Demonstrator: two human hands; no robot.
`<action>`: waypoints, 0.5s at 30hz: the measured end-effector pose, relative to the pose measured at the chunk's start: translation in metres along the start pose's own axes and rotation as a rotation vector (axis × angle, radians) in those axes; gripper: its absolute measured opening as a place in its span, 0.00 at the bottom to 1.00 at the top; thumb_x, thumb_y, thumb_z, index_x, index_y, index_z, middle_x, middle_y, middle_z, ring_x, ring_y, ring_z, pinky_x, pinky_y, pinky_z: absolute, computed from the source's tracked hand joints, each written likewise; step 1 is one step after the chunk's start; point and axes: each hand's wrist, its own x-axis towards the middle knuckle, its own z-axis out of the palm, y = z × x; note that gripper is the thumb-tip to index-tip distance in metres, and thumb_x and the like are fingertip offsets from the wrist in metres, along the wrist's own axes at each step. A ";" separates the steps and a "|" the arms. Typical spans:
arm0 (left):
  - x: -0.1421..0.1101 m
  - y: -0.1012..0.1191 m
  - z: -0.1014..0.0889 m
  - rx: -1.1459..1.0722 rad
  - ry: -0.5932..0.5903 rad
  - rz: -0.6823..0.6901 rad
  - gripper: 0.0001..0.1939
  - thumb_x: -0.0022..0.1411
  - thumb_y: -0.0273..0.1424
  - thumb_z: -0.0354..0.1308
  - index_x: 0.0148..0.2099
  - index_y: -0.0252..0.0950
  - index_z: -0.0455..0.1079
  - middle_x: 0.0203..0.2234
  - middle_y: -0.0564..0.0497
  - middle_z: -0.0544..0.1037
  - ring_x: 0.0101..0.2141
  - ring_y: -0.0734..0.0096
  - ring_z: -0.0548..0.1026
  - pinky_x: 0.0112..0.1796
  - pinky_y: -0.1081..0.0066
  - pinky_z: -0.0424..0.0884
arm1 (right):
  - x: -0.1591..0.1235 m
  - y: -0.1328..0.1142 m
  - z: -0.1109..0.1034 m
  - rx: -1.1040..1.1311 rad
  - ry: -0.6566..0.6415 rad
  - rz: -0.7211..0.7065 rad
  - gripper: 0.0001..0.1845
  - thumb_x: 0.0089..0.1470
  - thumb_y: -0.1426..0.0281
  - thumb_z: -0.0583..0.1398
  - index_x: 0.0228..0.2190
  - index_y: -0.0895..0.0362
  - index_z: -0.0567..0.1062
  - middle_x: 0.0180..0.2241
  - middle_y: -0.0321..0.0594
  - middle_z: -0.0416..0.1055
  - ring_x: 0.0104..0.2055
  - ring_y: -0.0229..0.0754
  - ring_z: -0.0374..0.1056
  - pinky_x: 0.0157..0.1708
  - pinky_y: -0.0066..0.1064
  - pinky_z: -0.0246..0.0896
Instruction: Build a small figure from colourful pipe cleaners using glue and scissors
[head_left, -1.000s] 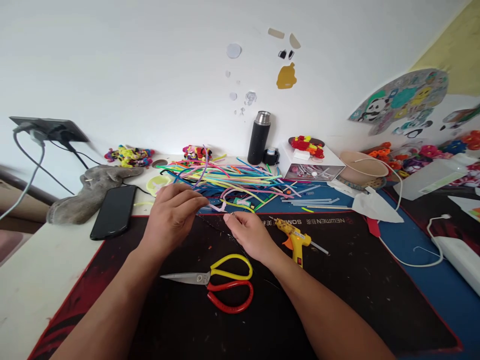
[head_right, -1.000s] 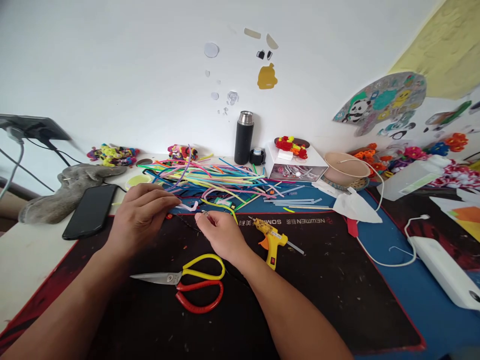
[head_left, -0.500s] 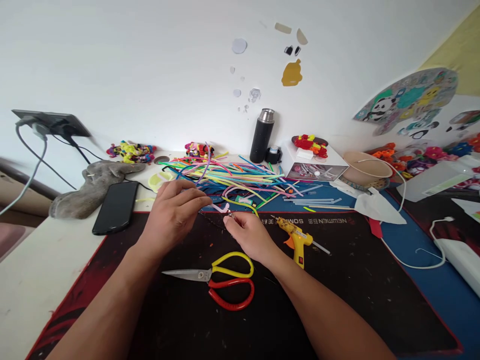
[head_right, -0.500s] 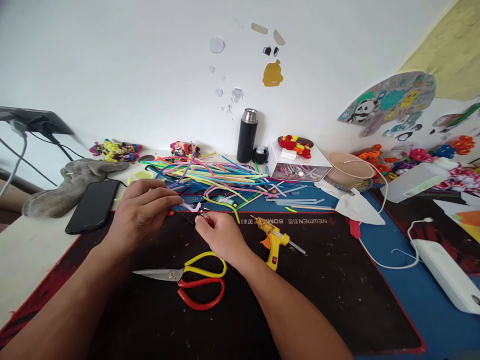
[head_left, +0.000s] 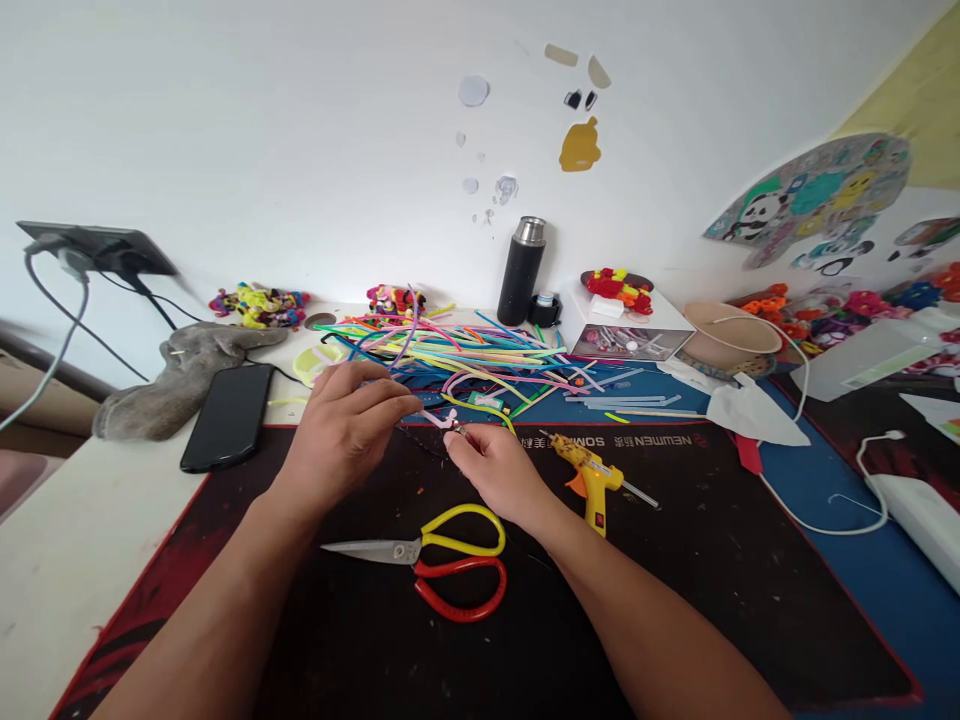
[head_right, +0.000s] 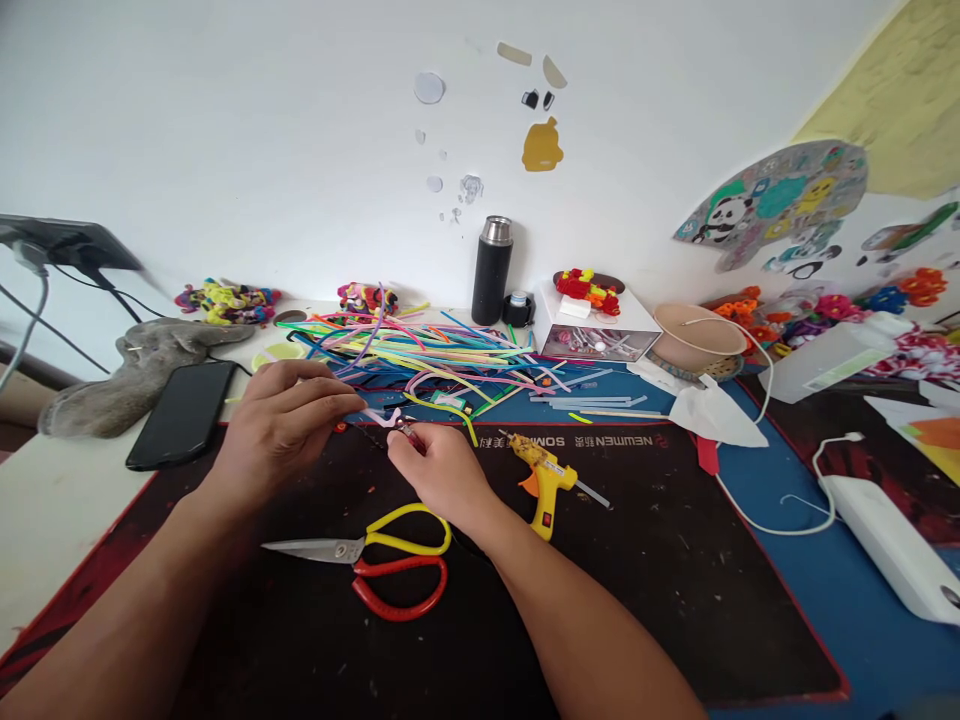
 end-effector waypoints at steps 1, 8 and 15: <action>0.000 0.000 0.000 0.000 0.003 0.006 0.15 0.74 0.23 0.56 0.48 0.46 0.82 0.41 0.50 0.88 0.47 0.54 0.78 0.50 0.53 0.71 | 0.000 0.000 0.000 0.005 -0.002 0.006 0.24 0.64 0.53 0.57 0.23 0.52 0.57 0.22 0.29 0.50 0.26 0.37 0.47 0.27 0.34 0.40; -0.001 0.000 0.002 0.017 0.040 0.004 0.14 0.74 0.24 0.57 0.48 0.46 0.82 0.41 0.50 0.88 0.47 0.53 0.78 0.48 0.54 0.71 | 0.001 0.001 0.000 0.126 -0.014 0.049 0.28 0.64 0.48 0.60 0.23 0.51 0.59 0.21 0.29 0.52 0.24 0.37 0.49 0.26 0.33 0.42; -0.002 -0.002 0.003 0.059 0.062 -0.033 0.12 0.75 0.26 0.58 0.47 0.45 0.83 0.41 0.49 0.88 0.46 0.54 0.78 0.48 0.55 0.72 | -0.001 0.004 -0.001 0.229 -0.146 0.003 0.29 0.63 0.43 0.63 0.27 0.52 0.64 0.25 0.31 0.56 0.26 0.37 0.52 0.26 0.32 0.46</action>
